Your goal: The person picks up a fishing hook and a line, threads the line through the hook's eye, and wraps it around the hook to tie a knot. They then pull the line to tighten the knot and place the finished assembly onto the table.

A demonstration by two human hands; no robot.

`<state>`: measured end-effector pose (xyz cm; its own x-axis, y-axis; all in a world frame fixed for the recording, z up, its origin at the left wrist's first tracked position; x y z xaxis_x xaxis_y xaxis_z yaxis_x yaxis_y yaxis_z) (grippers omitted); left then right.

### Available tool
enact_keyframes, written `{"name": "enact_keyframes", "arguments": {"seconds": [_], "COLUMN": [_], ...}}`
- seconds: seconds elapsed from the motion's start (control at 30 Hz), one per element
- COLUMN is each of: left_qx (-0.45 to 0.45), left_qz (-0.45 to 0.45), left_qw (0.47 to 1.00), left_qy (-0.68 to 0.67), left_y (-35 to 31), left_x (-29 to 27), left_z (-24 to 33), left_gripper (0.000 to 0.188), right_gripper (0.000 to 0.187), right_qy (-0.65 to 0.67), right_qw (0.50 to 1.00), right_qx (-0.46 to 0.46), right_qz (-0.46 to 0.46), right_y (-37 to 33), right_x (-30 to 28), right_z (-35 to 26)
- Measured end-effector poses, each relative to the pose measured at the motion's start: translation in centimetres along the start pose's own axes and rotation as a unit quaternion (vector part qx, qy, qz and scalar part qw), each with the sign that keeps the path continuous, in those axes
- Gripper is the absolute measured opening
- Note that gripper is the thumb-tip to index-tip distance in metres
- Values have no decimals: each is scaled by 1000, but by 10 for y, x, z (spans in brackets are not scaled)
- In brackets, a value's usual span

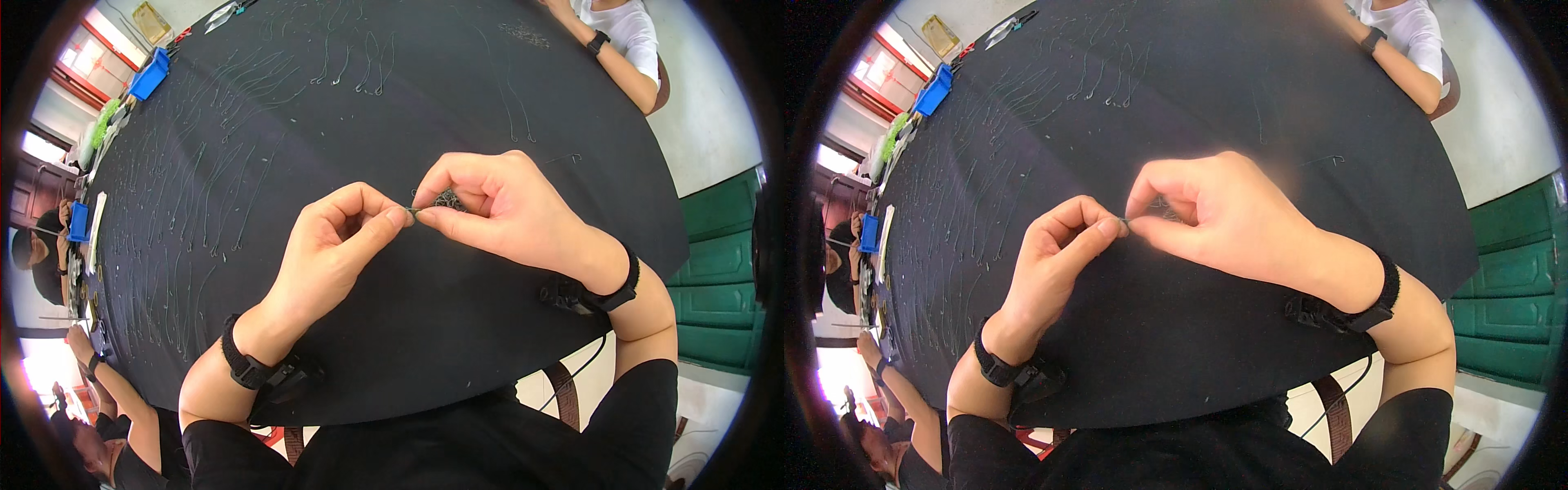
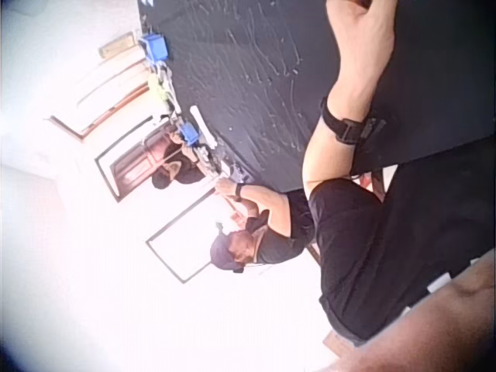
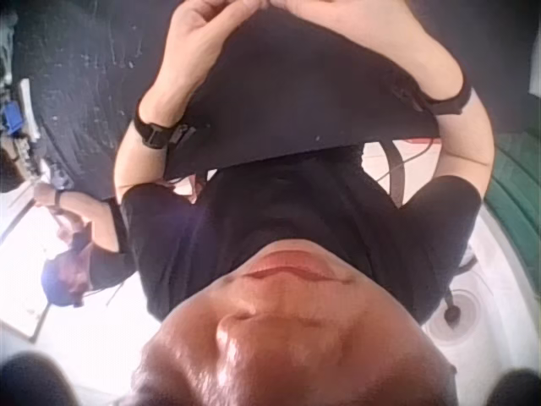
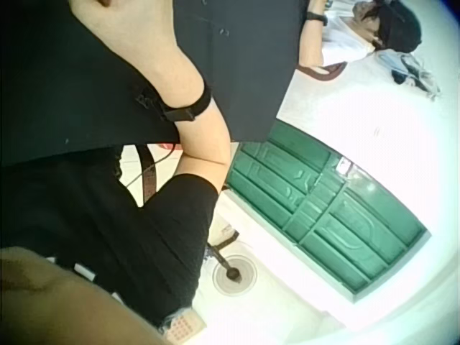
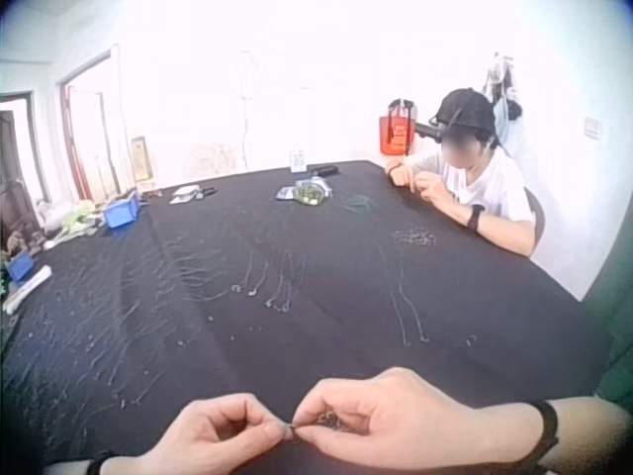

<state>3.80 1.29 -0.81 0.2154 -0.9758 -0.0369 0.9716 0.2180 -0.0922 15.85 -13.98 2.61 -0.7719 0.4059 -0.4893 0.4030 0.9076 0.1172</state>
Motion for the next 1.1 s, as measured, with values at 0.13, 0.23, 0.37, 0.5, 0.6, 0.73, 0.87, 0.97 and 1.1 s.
{"name": "enact_keyframes", "arguments": {"seconds": [0.13, 0.23, 0.37, 0.5, 0.6, 0.73, 0.87, 0.97, 1.1], "left_qx": [26, 49, 102, 143, 99, 37, 13, -2, -21], "left_qz": [5, 22, 32, 50, 47, 8, -32, -37, -47], "left_qw": [998, 990, 974, 971, 991, 996, 987, 983, 974], "left_qy": [65, 131, 198, 186, 82, -84, -160, -181, -222], "left_y": [-2, -2, -1, -3, -1, 9, 23, 34, 48], "left_x": [0, 4, 12, 11, 11, 21, 30, 33, 41], "left_z": [3, 12, 31, 45, 48, 48, 49, 44, 35], "left_gripper": [13, 10, 10, 12, 11, 10, 10, 11, 11], "right_gripper": [5, 5, 7, 14, 19, 25, 25, 22, 23], "right_qy": [-31, -79, -171, -244, -252, -275, -209, -215, -227], "right_qw": [998, 990, 971, 956, 955, 954, 975, 956, 923], "right_qx": [-49, -114, -167, -117, -107, -65, -62, -197, -309], "right_qz": [0, 22, 24, -111, -112, -103, -33, -5, 9], "right_y": [-3, -5, -6, -12, -13, -8, -8, -8, -5], "right_x": [-1, -5, -18, -50, -86, -119, -138, -139, -135], "right_z": [1, -2, -17, -37, -61, -86, -99, -104, -97]}}
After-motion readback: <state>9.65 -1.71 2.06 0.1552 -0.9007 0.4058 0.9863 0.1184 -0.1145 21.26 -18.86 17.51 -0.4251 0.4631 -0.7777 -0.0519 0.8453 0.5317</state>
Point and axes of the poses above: each hand's wrist, its own y-axis towards the middle knuckle, its own x-axis out of the palm, z = x × y, the point moved 4 cm from there along y, towards the middle knuckle
